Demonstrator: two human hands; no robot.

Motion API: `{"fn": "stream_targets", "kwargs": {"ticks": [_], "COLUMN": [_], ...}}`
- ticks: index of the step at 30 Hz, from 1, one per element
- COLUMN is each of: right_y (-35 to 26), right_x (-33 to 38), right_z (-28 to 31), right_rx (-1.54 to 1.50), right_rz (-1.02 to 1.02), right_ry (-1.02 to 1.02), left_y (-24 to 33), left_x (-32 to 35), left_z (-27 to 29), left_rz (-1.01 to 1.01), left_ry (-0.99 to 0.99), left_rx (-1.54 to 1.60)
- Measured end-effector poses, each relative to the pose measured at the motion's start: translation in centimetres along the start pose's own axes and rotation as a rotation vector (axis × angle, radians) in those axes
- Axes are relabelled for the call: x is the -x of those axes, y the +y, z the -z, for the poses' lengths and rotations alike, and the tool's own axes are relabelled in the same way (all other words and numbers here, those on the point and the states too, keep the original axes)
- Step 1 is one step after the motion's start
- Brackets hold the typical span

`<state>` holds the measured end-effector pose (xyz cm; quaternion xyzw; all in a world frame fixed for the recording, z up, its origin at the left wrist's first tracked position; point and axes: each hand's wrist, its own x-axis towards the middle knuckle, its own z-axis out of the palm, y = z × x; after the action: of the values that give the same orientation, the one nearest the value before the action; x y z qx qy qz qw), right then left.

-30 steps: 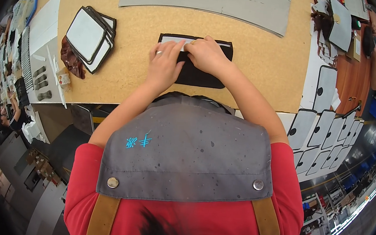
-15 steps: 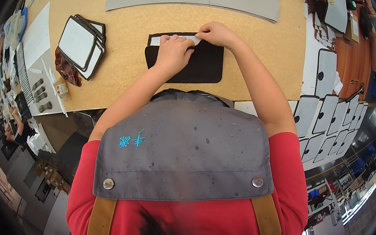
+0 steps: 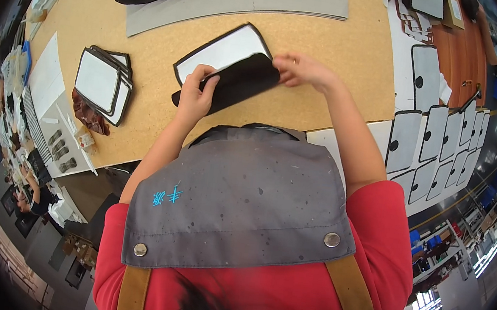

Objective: Assembling leather bag components by aligning and pressing pieces together.

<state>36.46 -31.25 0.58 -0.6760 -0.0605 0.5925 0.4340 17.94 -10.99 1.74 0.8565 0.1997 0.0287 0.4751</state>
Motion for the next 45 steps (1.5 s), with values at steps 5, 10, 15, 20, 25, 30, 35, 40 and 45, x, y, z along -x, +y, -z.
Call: {"fn": "stream_targets", "kwargs": {"ticks": [5, 10, 15, 20, 25, 30, 35, 40, 45], "right_y": [2.0, -3.7, -6.5, -8.0, -8.3, -8.1, -8.0, -7.8, -7.6], "right_x": [0.6, 5.2, 8.5, 11.1, 13.0, 13.9, 13.9, 13.5, 13.5], "right_z": [-3.8, -4.9, -4.8, -4.5, -3.8, -4.1, -4.2, -4.3, -4.3], "right_rx": [-0.171, 0.264, 0.463, 0.545, 0.607, 0.396, 0.341, 0.199, 0.202], "right_rz": [0.374, 0.796, 1.103, 1.213, 1.327, 1.247, 1.144, 1.105, 1.117], "right_ry": [0.282, 0.558, 0.605, 0.622, 0.713, 0.671, 0.583, 0.507, 0.494], "left_y": [-0.2, 2.8, 6.5, 9.2, 10.0, 11.0, 11.4, 11.2, 11.0], "left_x": [-0.7, -1.7, -2.1, -3.0, -2.6, -1.3, -0.6, -0.4, -0.2], "left_z": [1.1, 5.0, 7.4, 7.8, 7.8, 6.3, 5.5, 5.1, 4.5], "left_rz": [0.145, 0.167, -0.133, -0.481, -0.501, -0.482, -0.422, -0.373, -0.409], "left_ry": [0.069, 0.077, 0.178, 0.304, 0.178, 0.192, 0.164, 0.167, 0.221], "left_rx": [0.516, 0.467, 0.011, -0.162, 0.169, 0.310, 0.384, 0.426, 0.395]}}
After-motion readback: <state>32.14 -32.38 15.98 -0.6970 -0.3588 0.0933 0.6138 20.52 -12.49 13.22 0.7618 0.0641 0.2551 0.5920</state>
